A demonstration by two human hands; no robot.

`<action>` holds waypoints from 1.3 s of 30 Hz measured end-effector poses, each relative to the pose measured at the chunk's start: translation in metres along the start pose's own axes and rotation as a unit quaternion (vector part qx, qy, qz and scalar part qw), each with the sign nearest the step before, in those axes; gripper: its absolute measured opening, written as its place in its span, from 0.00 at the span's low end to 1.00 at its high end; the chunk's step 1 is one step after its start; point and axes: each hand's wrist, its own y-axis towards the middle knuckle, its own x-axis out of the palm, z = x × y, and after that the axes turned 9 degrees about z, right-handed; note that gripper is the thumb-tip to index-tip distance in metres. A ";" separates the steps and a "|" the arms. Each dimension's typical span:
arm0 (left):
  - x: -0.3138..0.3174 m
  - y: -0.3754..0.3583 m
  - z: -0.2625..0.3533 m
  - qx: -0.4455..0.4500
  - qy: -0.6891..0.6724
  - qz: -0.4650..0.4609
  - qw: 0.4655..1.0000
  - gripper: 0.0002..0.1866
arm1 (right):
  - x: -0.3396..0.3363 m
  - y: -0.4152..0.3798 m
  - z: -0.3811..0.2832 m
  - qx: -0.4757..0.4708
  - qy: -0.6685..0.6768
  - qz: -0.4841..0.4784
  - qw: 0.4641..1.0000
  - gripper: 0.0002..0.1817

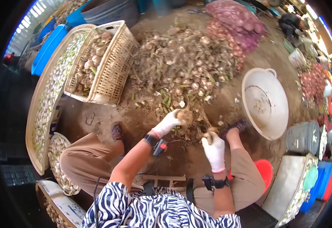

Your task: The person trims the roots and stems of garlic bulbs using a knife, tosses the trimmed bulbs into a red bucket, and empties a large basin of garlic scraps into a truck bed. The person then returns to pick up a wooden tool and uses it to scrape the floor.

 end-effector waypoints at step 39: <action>0.018 -0.147 0.094 0.140 0.154 0.014 0.978 0.42 | -0.006 -0.034 -0.088 -0.293 -0.143 -0.111 0.939 0.12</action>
